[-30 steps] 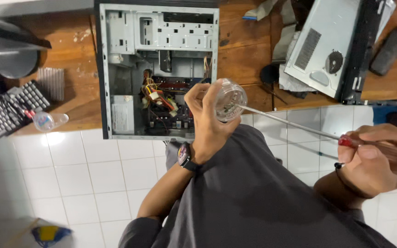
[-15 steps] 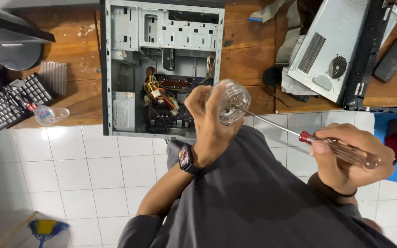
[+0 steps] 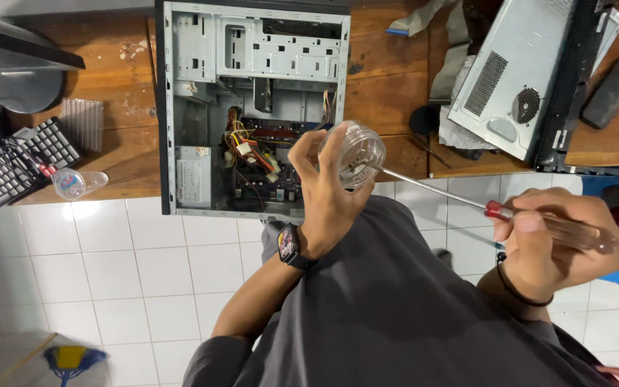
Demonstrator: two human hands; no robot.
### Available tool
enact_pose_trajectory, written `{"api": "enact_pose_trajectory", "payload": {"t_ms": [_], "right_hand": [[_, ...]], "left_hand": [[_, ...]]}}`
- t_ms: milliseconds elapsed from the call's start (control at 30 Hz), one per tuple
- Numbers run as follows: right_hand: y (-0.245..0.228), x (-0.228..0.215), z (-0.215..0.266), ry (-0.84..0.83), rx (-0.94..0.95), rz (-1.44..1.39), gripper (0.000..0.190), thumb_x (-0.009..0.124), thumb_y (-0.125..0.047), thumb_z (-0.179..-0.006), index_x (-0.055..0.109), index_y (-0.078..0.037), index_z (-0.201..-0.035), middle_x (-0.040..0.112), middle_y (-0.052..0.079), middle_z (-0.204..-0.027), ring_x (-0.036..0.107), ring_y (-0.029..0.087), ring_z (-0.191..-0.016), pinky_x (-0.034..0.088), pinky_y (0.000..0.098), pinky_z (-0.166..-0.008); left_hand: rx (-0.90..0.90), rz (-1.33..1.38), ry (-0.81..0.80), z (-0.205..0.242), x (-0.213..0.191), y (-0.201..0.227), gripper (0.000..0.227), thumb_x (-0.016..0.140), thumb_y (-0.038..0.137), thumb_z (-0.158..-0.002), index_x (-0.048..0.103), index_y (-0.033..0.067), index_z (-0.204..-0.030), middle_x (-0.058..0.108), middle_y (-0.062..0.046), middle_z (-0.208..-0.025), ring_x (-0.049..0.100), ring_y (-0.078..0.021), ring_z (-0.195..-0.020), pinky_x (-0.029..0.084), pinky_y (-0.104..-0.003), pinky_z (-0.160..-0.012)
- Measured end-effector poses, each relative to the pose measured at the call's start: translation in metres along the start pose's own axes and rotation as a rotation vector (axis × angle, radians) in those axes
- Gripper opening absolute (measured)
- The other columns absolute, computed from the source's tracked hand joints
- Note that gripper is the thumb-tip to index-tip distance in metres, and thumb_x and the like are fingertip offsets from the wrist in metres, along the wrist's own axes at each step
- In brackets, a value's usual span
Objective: The person installs a hard drive into a computer case, secures it with a screwdriver, and then connects power cables to the motherboard.
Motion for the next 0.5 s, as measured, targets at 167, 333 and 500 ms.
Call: {"api": "enact_pose_trajectory", "payload": {"t_ms": [167, 333, 500], "right_hand": [[0.005, 0.01, -0.007, 0.144, 0.135, -0.062, 0.032, 0.065, -0.021, -0.104, 0.056, 0.009, -0.096, 0.051, 0.021, -0.077, 0.057, 0.031, -0.057, 0.047, 0.0379, -0.05], [0.024, 0.018, -0.014, 0.306, 0.326, -0.17, 0.031, 0.069, -0.034, -0.101, 0.057, -0.01, -0.086, 0.046, 0.002, -0.065, 0.043, 0.014, -0.043, 0.035, 0.0248, -0.038], [0.075, 0.005, -0.018, 0.45, 0.526, -0.419, 0.026, 0.073, -0.022, -0.095, 0.058, -0.009, -0.079, 0.044, -0.001, -0.057, 0.043, 0.011, -0.042, 0.028, 0.0267, -0.041]], "left_hand": [[-0.012, -0.011, -0.035, -0.004, 0.003, -0.002, 0.097, 0.09, 0.007, -0.077, 0.035, 0.0176, -0.155, 0.028, -0.017, -0.144, 0.042, -0.0375, -0.135, 0.048, -0.045, -0.115], [0.003, -0.057, -0.093, -0.015, 0.021, -0.005, 0.107, 0.095, 0.017, -0.074, 0.029, 0.0194, -0.158, 0.037, -0.019, -0.144, 0.04, -0.0354, -0.134, 0.043, -0.048, -0.114], [-0.06, 0.056, -0.322, -0.013, 0.053, -0.013, 0.11, 0.095, 0.016, -0.069, 0.027, 0.0107, -0.155, 0.036, -0.022, -0.146, 0.041, -0.0385, -0.136, 0.048, -0.054, -0.113]]}}
Point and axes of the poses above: each hand's wrist, its own z-axis away from the middle knuckle, its own x-axis out of the palm, y = z × x, the point moved 1 cm from there along -z, towards the middle knuckle
